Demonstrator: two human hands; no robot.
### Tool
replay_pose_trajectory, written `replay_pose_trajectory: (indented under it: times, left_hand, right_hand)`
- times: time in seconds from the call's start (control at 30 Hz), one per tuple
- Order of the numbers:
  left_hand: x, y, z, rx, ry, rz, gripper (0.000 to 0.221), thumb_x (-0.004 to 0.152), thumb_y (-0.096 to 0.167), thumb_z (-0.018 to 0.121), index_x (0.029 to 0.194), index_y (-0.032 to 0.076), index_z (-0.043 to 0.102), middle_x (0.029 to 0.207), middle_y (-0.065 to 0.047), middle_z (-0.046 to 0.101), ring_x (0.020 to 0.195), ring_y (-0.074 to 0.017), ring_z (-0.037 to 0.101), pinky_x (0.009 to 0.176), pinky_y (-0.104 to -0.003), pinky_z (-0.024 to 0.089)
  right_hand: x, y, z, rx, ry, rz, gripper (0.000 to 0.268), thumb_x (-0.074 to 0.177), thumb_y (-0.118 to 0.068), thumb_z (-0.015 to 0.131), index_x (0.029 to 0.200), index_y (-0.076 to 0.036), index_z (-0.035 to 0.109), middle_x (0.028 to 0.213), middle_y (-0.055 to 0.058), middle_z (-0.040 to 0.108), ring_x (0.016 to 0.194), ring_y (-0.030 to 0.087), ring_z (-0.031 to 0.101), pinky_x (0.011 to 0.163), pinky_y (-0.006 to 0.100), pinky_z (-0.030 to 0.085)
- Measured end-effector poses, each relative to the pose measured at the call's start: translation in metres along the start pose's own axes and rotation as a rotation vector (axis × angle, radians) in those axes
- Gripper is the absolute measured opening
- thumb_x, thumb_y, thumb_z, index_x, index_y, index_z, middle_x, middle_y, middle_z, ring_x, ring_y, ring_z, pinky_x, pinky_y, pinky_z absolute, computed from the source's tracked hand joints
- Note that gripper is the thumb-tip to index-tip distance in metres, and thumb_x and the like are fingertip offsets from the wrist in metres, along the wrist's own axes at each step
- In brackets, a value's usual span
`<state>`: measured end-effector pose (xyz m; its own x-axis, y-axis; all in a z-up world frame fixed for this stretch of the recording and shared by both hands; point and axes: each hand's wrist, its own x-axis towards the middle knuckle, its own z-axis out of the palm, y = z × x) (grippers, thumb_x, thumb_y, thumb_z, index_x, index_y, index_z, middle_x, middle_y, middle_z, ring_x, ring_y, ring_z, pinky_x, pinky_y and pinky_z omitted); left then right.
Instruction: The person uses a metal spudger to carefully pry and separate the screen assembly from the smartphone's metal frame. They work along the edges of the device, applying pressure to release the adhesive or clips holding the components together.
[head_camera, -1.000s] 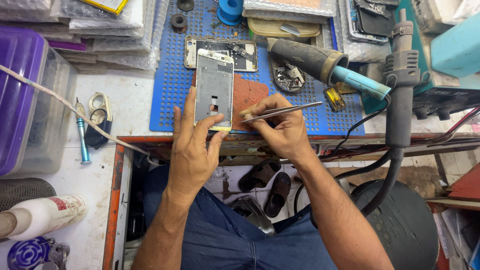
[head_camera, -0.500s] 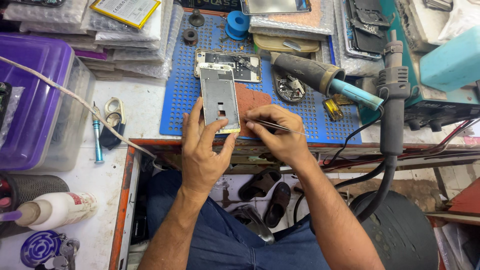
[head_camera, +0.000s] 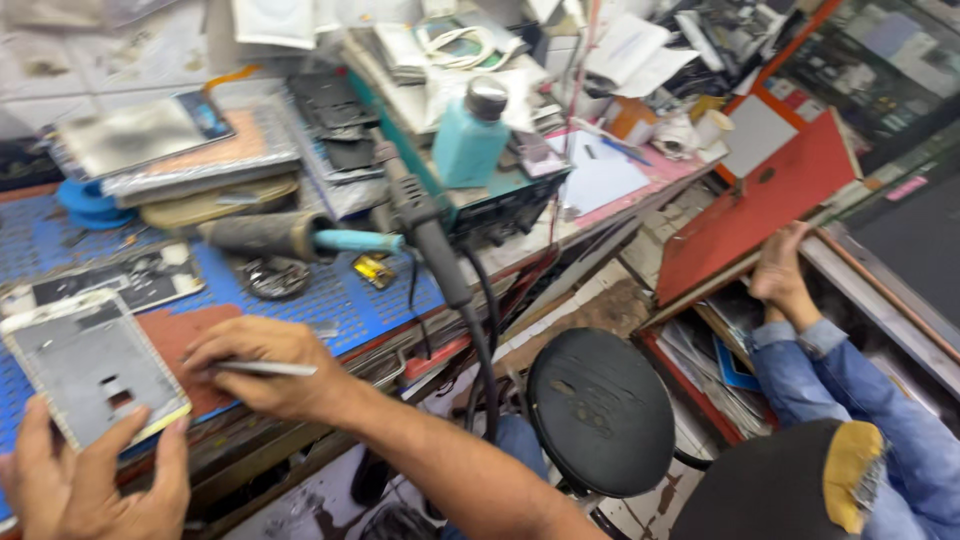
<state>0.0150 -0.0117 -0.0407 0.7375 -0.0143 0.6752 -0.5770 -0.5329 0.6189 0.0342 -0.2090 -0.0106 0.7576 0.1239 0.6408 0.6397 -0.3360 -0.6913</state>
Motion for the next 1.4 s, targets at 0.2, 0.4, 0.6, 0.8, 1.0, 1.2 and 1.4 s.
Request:
replay_pose_trajectory:
  times: [0.2,0.4,0.6,0.8,1.0,1.2,1.4]
  left_hand:
    - [0.003,-0.001,0.053,-0.064,-0.003,-0.019,0.031,0.09,0.027,0.081,0.115,0.015,0.065,0.155,-0.029,0.047,0.138,-0.0396,0.055,0.117,-0.053,0.04]
    - [0.036,0.084,0.065,0.29,-0.019,-0.002,0.03,0.091,0.029,0.083,0.115,0.016,0.069,0.155,-0.03,0.049,0.14,-0.0406,0.054,0.12,-0.058,0.033]
    - [-0.013,0.021,0.012,0.487,-0.012,0.008,0.029,0.092,0.032,0.084,0.114,0.017,0.073,0.154,-0.031,0.051,0.142,-0.0416,0.052,0.123,-0.063,0.027]
    - [-0.022,0.015,0.004,0.37,0.037,-0.069,0.029,0.086,0.027,0.083,0.11,0.012,0.076,0.152,-0.032,0.049,0.146,-0.0415,0.045,0.121,-0.07,0.022]
    - [0.002,0.052,-0.015,0.334,0.044,-0.092,0.029,0.087,0.026,0.083,0.111,0.012,0.077,0.155,-0.029,0.042,0.148,-0.0388,0.041,0.121,-0.071,0.02]
    - [-0.005,0.041,-0.007,0.321,0.033,-0.104,0.029,0.087,0.023,0.083,0.111,0.009,0.076,0.155,-0.032,0.039,0.148,-0.0426,0.039,0.12,-0.069,0.026]
    - [0.001,0.043,-0.008,0.274,0.043,-0.108,0.029,0.087,0.02,0.083,0.112,0.006,0.076,0.157,-0.033,0.037,0.147,-0.0438,0.043,0.121,-0.065,0.033]
  right_hand:
    - [-0.012,0.004,0.001,0.094,-0.07,0.245,0.008,0.106,-0.013,0.069,0.109,-0.005,0.07,0.103,0.006,0.076,0.098,0.015,0.077,0.092,0.024,0.061]
    - [-0.01,-0.006,-0.009,-0.03,-0.077,0.207,0.014,0.104,-0.022,0.069,0.108,-0.009,0.073,0.108,0.003,0.076,0.095,0.016,0.076,0.088,0.023,0.061]
    - [-0.01,0.006,-0.011,0.015,-0.106,0.112,0.01,0.098,-0.017,0.074,0.101,-0.008,0.073,0.099,0.008,0.075,0.09,0.016,0.075,0.084,0.025,0.059]
    - [-0.008,0.006,-0.008,0.067,-0.117,0.16,0.015,0.095,-0.008,0.077,0.103,-0.003,0.066,0.092,0.009,0.078,0.085,0.014,0.076,0.076,0.029,0.061]
    - [-0.002,-0.015,-0.003,-0.076,-0.106,0.013,0.021,0.093,-0.004,0.078,0.103,-0.002,0.06,0.095,0.012,0.078,0.086,0.019,0.078,0.074,0.03,0.06]
    - [-0.006,-0.013,0.001,-0.071,-0.1,-0.072,0.023,0.096,0.001,0.076,0.106,-0.001,0.056,0.1,0.014,0.077,0.09,0.022,0.078,0.077,0.031,0.061]
    - [-0.001,-0.016,0.003,-0.159,-0.098,-0.145,0.024,0.095,0.003,0.077,0.104,-0.002,0.054,0.1,0.013,0.077,0.088,0.022,0.077,0.075,0.032,0.06]
